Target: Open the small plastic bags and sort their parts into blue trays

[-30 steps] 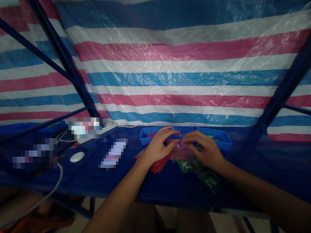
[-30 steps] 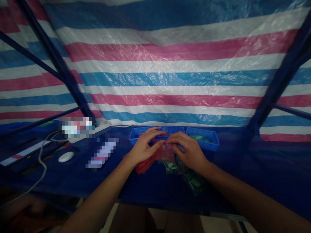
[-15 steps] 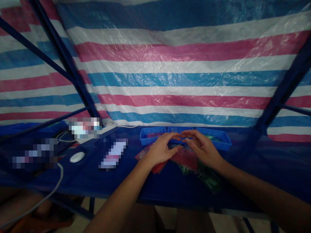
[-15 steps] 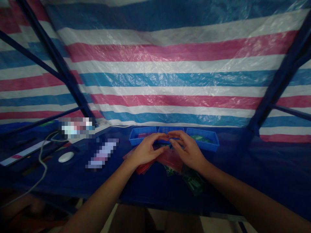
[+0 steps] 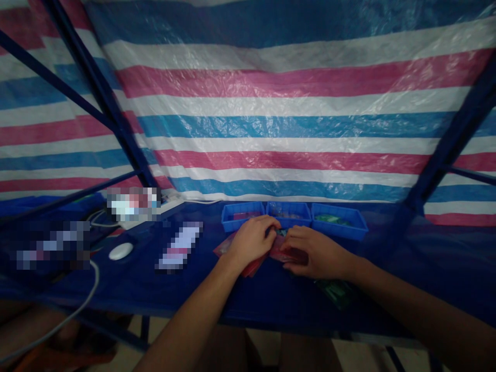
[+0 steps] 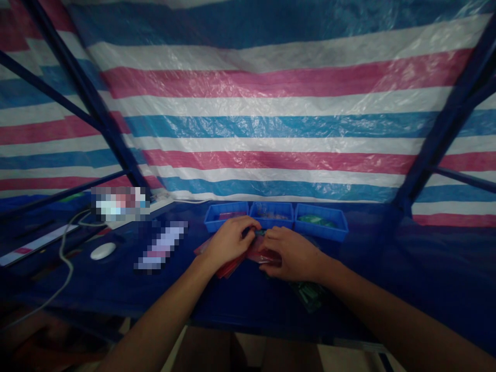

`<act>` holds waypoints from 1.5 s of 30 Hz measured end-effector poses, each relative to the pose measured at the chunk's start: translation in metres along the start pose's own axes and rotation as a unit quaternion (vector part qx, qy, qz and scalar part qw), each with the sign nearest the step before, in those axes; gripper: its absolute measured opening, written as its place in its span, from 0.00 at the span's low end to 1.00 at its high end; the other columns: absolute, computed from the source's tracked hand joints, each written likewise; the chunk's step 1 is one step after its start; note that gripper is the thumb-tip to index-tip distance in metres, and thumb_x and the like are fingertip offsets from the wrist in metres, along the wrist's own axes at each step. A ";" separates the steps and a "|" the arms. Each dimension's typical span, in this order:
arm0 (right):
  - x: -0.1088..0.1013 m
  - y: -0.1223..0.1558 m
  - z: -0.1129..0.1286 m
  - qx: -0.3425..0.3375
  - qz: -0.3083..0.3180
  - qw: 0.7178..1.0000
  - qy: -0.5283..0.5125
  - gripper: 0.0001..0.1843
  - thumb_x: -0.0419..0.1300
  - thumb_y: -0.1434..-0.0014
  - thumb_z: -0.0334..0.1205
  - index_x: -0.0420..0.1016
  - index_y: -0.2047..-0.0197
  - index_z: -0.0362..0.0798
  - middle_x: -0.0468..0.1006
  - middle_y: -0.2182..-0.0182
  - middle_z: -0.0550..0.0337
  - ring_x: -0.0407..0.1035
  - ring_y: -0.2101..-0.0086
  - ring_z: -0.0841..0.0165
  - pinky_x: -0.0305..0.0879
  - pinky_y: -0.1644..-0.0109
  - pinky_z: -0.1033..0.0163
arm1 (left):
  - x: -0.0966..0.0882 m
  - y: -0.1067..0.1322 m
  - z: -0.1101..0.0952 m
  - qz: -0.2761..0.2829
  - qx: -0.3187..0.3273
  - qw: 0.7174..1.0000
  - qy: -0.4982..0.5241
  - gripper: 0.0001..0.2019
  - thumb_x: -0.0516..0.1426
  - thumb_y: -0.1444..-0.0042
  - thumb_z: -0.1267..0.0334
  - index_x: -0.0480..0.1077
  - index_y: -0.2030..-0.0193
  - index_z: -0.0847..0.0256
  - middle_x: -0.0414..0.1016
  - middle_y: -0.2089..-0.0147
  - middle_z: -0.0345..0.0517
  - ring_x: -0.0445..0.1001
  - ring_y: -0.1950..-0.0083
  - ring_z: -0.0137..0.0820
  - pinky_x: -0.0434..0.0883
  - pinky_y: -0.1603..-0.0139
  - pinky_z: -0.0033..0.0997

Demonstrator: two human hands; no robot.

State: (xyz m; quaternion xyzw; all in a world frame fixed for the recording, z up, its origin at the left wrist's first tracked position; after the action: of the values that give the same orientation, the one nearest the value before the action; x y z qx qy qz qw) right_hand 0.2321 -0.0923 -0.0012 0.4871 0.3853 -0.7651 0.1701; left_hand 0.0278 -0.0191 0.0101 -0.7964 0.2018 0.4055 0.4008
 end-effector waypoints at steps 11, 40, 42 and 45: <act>-0.012 0.001 -0.008 0.075 -0.178 0.980 -0.046 0.06 0.61 0.34 0.33 0.80 0.58 0.50 0.79 0.65 0.57 0.73 0.65 0.64 0.68 0.59 0.58 | -0.016 -0.001 -0.013 -0.099 -0.010 0.982 0.159 0.17 0.48 0.24 0.58 0.77 0.44 0.57 0.82 0.43 0.48 0.79 0.40 0.38 0.71 0.36 0.39; -0.004 -0.001 -0.025 0.175 -0.308 0.874 -0.331 0.37 0.74 0.41 0.46 0.66 0.33 0.55 0.84 0.53 0.55 0.80 0.52 0.59 0.76 0.44 0.50 | -0.004 -0.003 -0.008 -0.058 -0.042 0.970 0.232 0.11 0.62 0.34 0.61 0.78 0.46 0.58 0.85 0.51 0.47 0.84 0.52 0.36 0.79 0.46 0.36; -0.004 -0.002 -0.027 0.181 -0.320 0.864 -0.345 0.38 0.75 0.43 0.47 0.66 0.33 0.55 0.83 0.54 0.56 0.80 0.53 0.60 0.77 0.45 0.51 | -0.004 -0.005 -0.006 -0.089 -0.046 0.964 0.245 0.11 0.63 0.34 0.60 0.78 0.48 0.60 0.85 0.53 0.48 0.84 0.53 0.35 0.79 0.47 0.36; -0.004 -0.001 -0.031 0.198 -0.341 0.853 -0.341 0.27 0.73 0.41 0.50 0.74 0.42 0.53 0.84 0.59 0.57 0.80 0.57 0.62 0.78 0.47 0.53 | -0.004 -0.006 -0.005 -0.108 -0.050 0.952 0.282 0.13 0.63 0.35 0.60 0.76 0.45 0.60 0.85 0.52 0.49 0.84 0.53 0.35 0.80 0.47 0.36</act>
State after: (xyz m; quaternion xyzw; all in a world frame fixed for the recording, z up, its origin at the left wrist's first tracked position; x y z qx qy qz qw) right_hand 0.2526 -0.0688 -0.0044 0.0567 0.2855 -0.9533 -0.0810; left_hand 0.0320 -0.0199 0.0177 -0.9142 0.1985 0.1282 0.3291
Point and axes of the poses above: each hand's wrist, its own y-axis away from the middle knuckle, its own x-axis out of the palm, z = x × y, the point moved 1 cm from there along -y, towards the middle knuckle
